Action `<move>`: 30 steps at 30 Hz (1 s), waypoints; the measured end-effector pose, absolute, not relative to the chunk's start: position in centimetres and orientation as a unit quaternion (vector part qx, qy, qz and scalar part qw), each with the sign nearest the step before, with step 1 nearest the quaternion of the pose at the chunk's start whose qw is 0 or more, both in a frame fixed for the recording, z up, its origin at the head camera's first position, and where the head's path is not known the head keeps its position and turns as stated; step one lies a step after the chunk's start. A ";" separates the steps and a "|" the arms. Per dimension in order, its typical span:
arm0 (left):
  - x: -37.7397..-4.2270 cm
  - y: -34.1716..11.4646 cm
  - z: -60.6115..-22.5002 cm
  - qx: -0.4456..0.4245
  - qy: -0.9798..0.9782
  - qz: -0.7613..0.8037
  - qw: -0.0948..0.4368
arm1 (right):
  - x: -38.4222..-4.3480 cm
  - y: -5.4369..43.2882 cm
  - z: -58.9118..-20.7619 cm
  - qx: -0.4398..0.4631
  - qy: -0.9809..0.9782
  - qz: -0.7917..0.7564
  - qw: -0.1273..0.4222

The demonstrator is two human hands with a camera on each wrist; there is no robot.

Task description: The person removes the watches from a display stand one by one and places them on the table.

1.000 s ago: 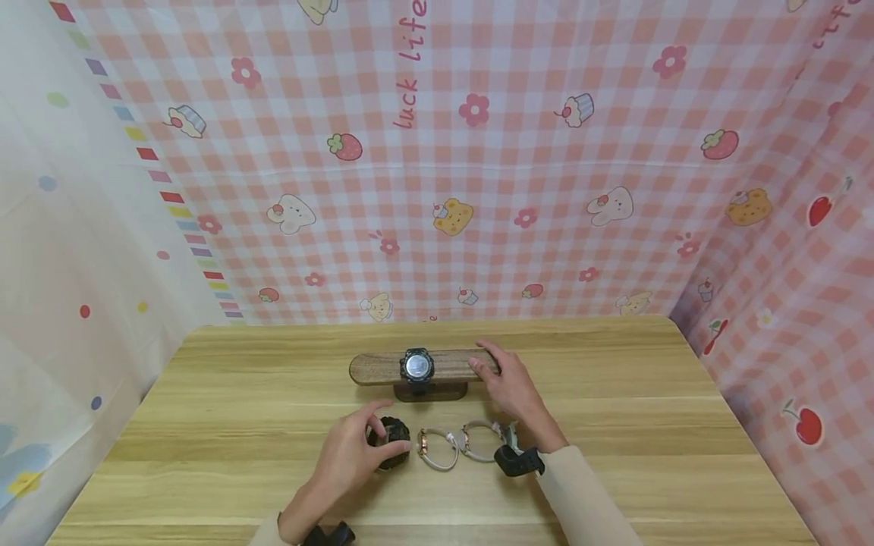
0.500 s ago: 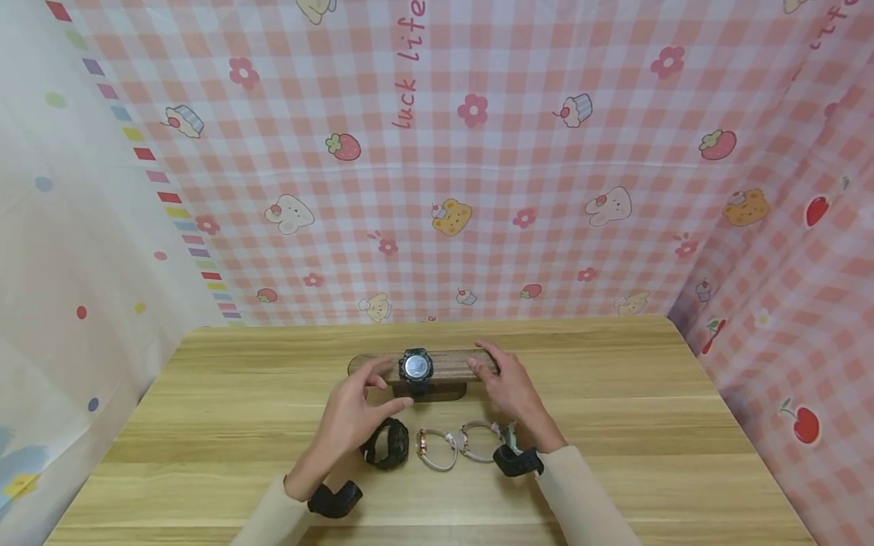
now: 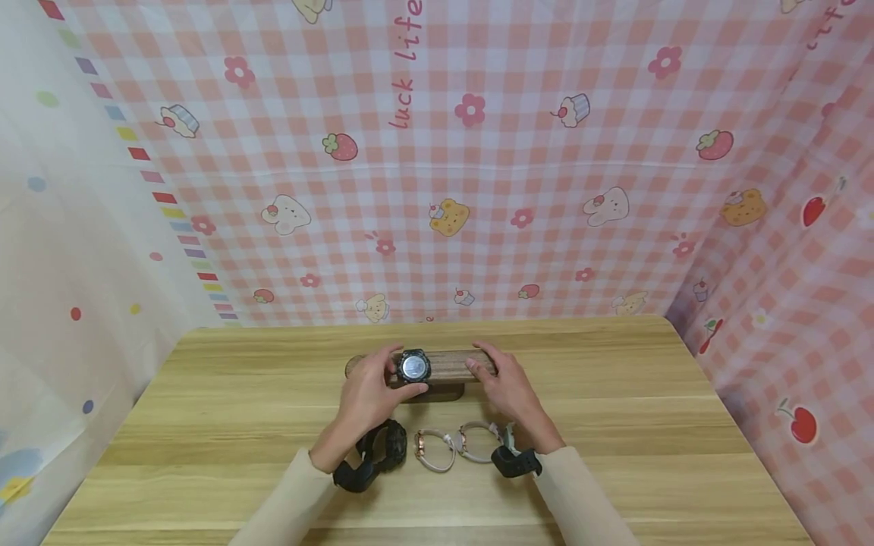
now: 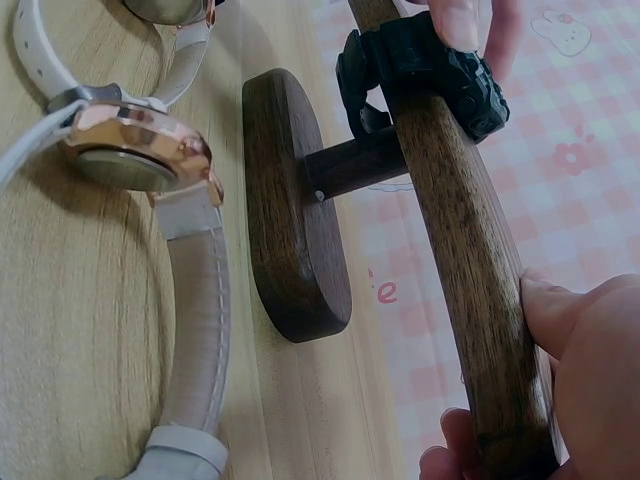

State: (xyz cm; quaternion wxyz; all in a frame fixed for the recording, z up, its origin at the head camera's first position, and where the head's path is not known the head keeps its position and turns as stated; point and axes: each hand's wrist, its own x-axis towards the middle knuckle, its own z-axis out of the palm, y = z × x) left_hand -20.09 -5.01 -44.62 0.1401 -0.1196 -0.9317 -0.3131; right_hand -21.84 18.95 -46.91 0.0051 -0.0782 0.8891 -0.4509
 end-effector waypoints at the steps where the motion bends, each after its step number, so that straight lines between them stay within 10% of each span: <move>1: -20.2 -4.9 -44.7 -0.118 -0.934 -0.306 0.142 | -21.8 19.0 -46.9 -0.079 0.889 -0.451 0.004; 30: -20.0 -6.3 -44.9 -0.091 -0.927 -0.337 0.134 | -21.7 18.8 -46.8 -0.075 0.891 -0.447 0.004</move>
